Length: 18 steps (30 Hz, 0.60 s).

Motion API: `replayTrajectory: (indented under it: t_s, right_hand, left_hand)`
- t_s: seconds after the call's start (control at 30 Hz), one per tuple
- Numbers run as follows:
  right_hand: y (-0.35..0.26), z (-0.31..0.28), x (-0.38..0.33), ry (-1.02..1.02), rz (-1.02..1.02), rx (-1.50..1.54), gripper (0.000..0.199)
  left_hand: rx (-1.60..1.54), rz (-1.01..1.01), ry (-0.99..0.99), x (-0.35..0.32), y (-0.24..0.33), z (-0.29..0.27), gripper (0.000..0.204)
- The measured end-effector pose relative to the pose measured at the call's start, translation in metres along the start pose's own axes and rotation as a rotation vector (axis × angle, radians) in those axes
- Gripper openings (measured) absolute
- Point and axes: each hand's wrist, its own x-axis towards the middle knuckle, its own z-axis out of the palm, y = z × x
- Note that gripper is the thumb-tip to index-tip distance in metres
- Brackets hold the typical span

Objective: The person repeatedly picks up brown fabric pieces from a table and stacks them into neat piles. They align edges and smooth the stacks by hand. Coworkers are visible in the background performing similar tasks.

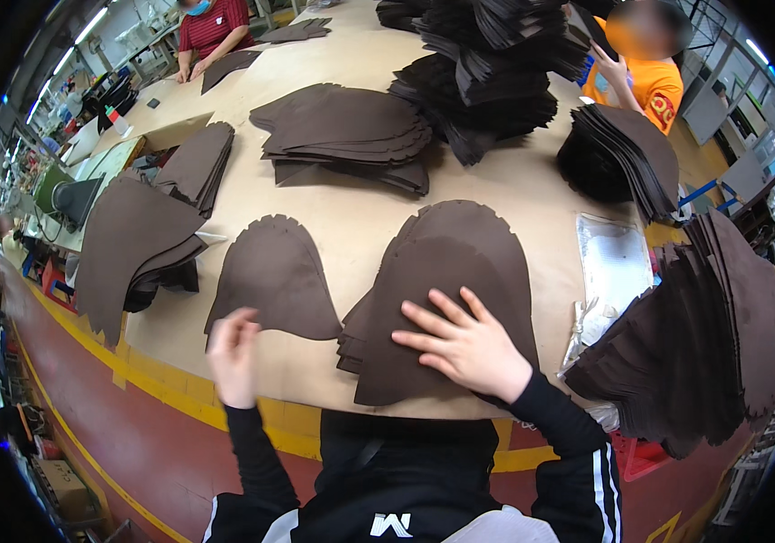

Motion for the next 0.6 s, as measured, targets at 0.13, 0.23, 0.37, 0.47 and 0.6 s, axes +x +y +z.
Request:
replayTrajectory:
  t_s: [0.13,0.23,0.37,0.47,0.6]
  right_hand:
    - [0.032,0.003,0.032,0.065,0.058,-0.062,0.046]
    - [0.055,0.009,0.043,0.105,0.071,-0.135,0.045]
    - [0.075,0.014,0.052,0.101,0.098,-0.091,0.047]
    - [0.106,-0.003,0.068,0.023,0.411,-0.286,0.047]
    - [0.093,-0.031,0.053,0.310,0.429,-0.374,0.053]
  left_hand:
    - [-0.176,-0.212,-0.592,-0.051,0.052,0.054,0.016]
    - [-0.089,-0.270,-0.587,-0.066,0.070,0.073,0.022]
    - [-0.492,-0.405,-0.466,-0.073,0.067,0.090,0.021]
    - [-0.527,-0.425,-0.506,-0.073,0.058,0.089,0.015]
    - [-0.552,-0.410,-0.624,-0.061,0.050,0.077,0.016]
